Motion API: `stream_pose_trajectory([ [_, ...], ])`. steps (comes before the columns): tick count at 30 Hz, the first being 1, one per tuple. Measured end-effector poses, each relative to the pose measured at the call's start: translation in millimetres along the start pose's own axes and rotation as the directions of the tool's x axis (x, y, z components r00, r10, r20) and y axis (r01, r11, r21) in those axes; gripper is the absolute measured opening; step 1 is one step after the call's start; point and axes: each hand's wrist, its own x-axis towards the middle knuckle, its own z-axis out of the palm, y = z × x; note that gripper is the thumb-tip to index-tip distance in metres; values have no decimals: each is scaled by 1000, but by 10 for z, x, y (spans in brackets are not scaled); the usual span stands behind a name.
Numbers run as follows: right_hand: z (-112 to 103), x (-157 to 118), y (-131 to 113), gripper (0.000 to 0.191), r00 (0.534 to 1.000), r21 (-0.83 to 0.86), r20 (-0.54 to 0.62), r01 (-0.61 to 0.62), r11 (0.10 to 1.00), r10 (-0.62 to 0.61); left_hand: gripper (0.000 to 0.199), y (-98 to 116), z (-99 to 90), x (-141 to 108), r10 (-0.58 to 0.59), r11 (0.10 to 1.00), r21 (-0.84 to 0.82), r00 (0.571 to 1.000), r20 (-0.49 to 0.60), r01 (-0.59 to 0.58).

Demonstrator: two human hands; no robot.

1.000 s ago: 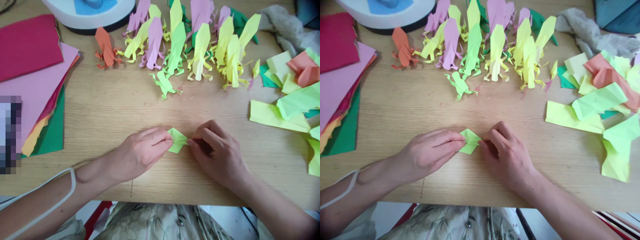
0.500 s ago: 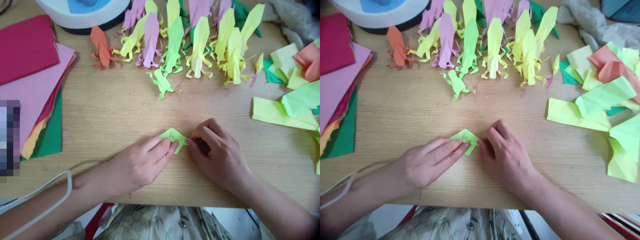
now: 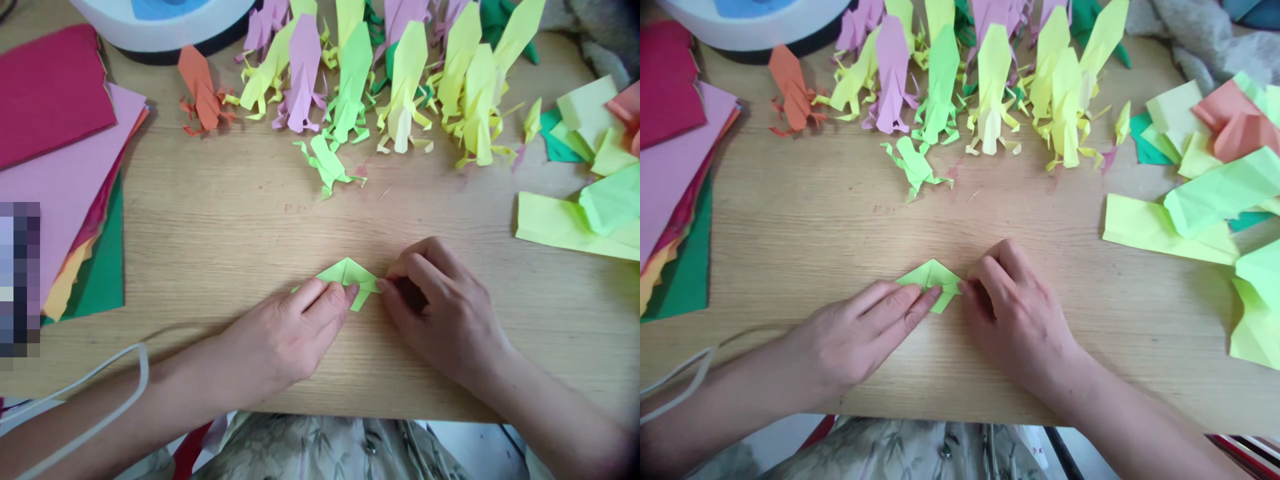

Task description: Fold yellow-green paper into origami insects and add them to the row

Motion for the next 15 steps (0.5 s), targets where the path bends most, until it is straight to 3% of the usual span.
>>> stream_pose_trajectory([
  [15, -11, 0, 7, 10, 1000, -1, 3, 15, 1000, -15, 43, -10, 12, 13, 9, 999, 36, 1000, 9, -9],
])
